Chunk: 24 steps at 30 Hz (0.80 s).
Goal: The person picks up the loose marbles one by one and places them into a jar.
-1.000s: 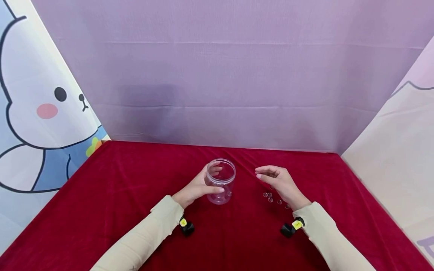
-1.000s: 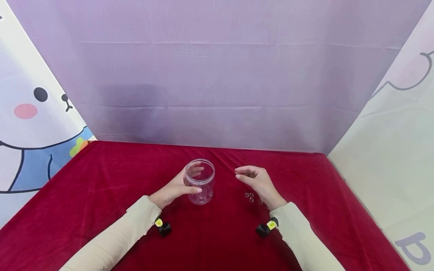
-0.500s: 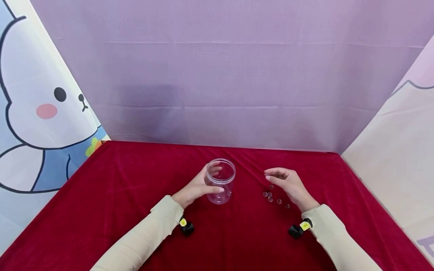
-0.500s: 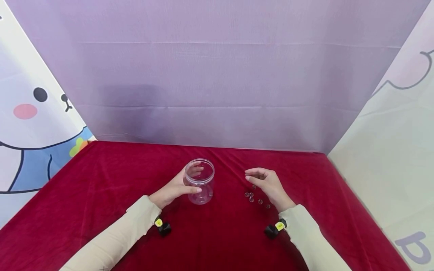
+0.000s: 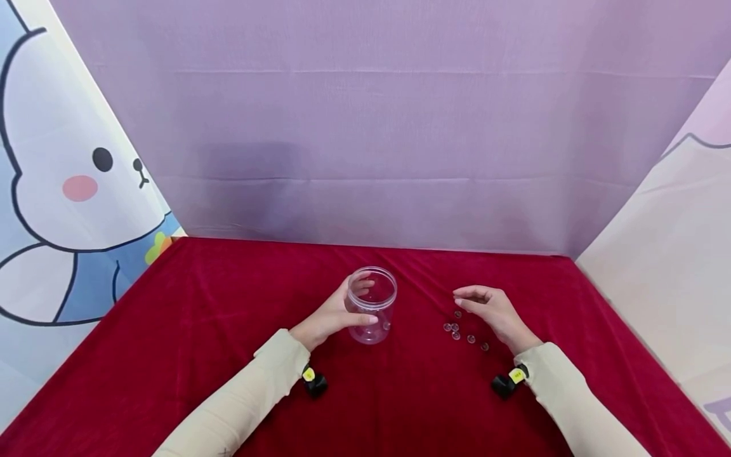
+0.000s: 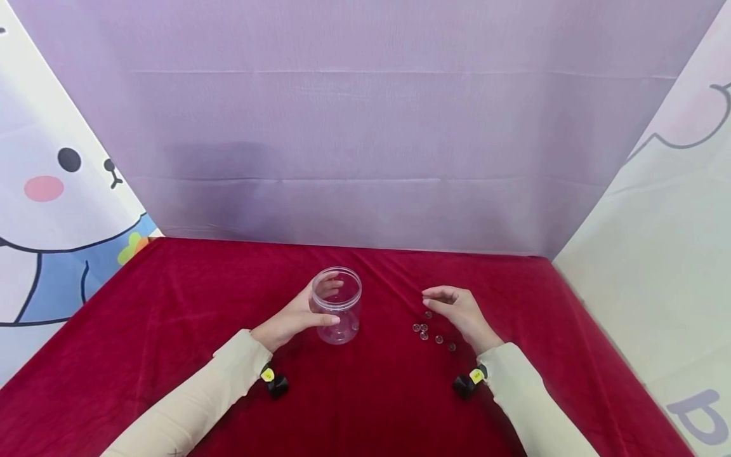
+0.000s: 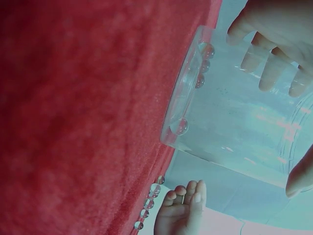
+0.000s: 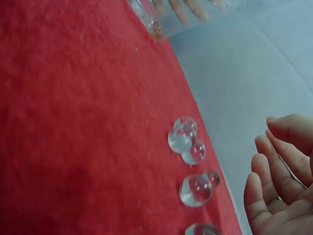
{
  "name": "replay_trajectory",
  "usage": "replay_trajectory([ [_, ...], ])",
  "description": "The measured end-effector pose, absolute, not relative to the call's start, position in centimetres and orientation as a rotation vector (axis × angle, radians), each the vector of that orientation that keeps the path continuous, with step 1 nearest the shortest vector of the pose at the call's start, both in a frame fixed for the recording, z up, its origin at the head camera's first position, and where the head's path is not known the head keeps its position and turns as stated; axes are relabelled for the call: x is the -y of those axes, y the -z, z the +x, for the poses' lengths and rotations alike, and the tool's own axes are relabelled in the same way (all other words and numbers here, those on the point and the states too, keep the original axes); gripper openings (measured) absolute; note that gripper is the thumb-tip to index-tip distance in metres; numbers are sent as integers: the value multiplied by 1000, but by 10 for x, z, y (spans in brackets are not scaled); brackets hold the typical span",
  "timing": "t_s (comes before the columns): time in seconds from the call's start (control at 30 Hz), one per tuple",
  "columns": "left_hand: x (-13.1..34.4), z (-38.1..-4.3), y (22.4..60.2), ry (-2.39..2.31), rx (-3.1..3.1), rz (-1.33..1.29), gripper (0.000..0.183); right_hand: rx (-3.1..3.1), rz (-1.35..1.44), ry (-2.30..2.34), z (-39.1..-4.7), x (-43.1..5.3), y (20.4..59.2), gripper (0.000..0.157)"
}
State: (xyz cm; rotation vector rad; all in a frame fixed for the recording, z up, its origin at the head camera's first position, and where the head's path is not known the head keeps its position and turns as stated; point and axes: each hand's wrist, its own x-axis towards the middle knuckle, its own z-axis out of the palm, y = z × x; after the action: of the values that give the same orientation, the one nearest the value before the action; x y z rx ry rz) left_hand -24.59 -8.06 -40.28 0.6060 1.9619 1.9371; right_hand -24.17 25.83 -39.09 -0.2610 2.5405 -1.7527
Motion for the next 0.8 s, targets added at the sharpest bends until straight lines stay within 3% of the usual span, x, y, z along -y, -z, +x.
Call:
replay_trajectory([
  [0.8, 79, -246, 404, -1946, -1961, 604, 82, -2559, -213, 1582, -245, -271, 398, 37],
])
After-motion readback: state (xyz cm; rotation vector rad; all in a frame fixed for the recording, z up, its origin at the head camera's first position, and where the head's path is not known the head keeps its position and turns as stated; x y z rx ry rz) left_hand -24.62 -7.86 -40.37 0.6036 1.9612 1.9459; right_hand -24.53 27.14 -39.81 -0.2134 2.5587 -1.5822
